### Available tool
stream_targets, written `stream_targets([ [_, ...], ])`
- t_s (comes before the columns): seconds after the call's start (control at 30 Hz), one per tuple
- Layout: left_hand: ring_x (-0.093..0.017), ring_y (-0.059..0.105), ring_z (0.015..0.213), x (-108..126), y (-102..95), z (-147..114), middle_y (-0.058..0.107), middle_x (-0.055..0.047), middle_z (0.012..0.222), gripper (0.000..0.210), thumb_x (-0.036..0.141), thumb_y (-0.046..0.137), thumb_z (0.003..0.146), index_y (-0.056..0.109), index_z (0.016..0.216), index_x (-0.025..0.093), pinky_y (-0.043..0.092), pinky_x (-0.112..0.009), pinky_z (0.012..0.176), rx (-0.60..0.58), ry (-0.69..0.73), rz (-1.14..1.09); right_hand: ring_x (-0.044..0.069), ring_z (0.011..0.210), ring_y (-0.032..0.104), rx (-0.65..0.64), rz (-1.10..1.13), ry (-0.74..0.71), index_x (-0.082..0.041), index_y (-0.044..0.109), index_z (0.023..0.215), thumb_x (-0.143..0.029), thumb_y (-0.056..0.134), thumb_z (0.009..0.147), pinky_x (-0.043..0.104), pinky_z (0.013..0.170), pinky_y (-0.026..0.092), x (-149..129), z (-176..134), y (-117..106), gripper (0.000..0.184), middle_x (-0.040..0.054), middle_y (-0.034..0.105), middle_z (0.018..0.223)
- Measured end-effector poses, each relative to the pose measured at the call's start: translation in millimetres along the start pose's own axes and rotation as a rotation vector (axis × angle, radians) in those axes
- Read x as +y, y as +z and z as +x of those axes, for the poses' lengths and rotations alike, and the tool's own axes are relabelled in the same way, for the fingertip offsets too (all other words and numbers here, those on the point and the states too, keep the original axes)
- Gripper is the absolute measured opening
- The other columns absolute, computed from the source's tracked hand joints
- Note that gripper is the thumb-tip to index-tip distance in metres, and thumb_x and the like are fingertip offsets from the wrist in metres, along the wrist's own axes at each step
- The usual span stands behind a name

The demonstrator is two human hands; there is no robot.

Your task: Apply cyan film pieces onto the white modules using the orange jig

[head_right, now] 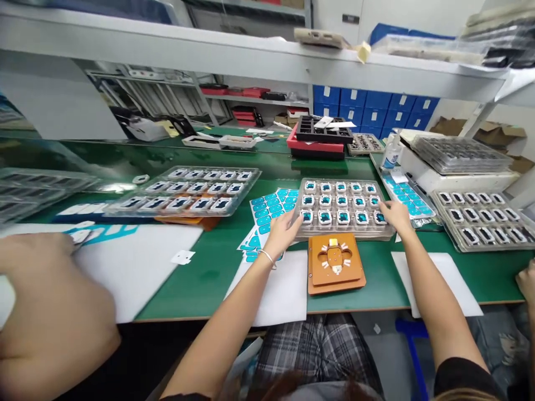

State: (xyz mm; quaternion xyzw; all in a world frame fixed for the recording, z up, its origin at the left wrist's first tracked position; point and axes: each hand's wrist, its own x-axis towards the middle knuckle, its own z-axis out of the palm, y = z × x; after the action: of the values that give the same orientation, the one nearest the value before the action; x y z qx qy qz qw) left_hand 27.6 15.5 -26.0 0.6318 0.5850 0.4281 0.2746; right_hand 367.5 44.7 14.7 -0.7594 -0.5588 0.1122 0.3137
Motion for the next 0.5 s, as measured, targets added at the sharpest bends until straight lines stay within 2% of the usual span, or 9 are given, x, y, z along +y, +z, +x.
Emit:
stream_targets([
  [0.13, -0.031, 0.036, 0.144, 2, -5.9, -2, 0.055, -0.007, 0.144, 0.043, 0.047, 0.059, 0.090, 0.065, 0.126, 0.026, 0.022, -0.050, 0.122, -0.016, -0.064, -0.150, 0.023, 0.101, 0.066, 0.033, 0.263, 0.138, -0.013, 0.069, 0.094, -0.035, 0.068, 0.089, 0.043, 0.092, 0.053, 6, 1, 11, 0.022, 0.0050, 0.071, 0.101],
  [0.27, -0.029, 0.034, 0.146, 7, -10.7, -7, 0.048, -0.007, 0.150, 0.056, 0.055, 0.062, 0.086, 0.058, 0.135, 0.027, 0.027, -0.048, 0.121, -0.003, -0.074, -0.319, 0.024, 0.097, 0.068, 0.061, 0.596, 0.202, -0.016, 0.072, 0.081, -0.027, 0.074, 0.075, 0.038, 0.090, 0.055, 2, -1, 6, 0.013, 0.0027, 0.073, 0.083],
  [0.4, -0.023, 0.036, 0.145, 21, -14.3, -14, 0.050, -0.004, 0.148, 0.060, 0.066, 0.052, 0.088, 0.056, 0.136, 0.030, 0.026, -0.043, 0.122, 0.059, -0.009, -0.469, 0.022, 0.085, 0.070, -0.043, 0.908, 0.208, -0.020, 0.069, 0.088, -0.024, 0.074, 0.069, 0.033, 0.070, 0.060, -11, -13, -9, 0.020, 0.0026, 0.074, 0.087],
  [0.5, -0.022, 0.037, 0.145, 32, -22.4, -14, 0.055, -0.003, 0.144, 0.054, 0.065, 0.038, 0.094, 0.065, 0.123, 0.029, 0.026, -0.043, 0.122, 0.147, -0.016, -0.825, 0.022, 0.079, 0.071, -0.150, 1.092, 0.182, -0.022, 0.064, 0.097, -0.023, 0.072, 0.071, 0.035, 0.062, 0.061, -32, -26, -14, 0.027, 0.0035, 0.074, 0.092],
])
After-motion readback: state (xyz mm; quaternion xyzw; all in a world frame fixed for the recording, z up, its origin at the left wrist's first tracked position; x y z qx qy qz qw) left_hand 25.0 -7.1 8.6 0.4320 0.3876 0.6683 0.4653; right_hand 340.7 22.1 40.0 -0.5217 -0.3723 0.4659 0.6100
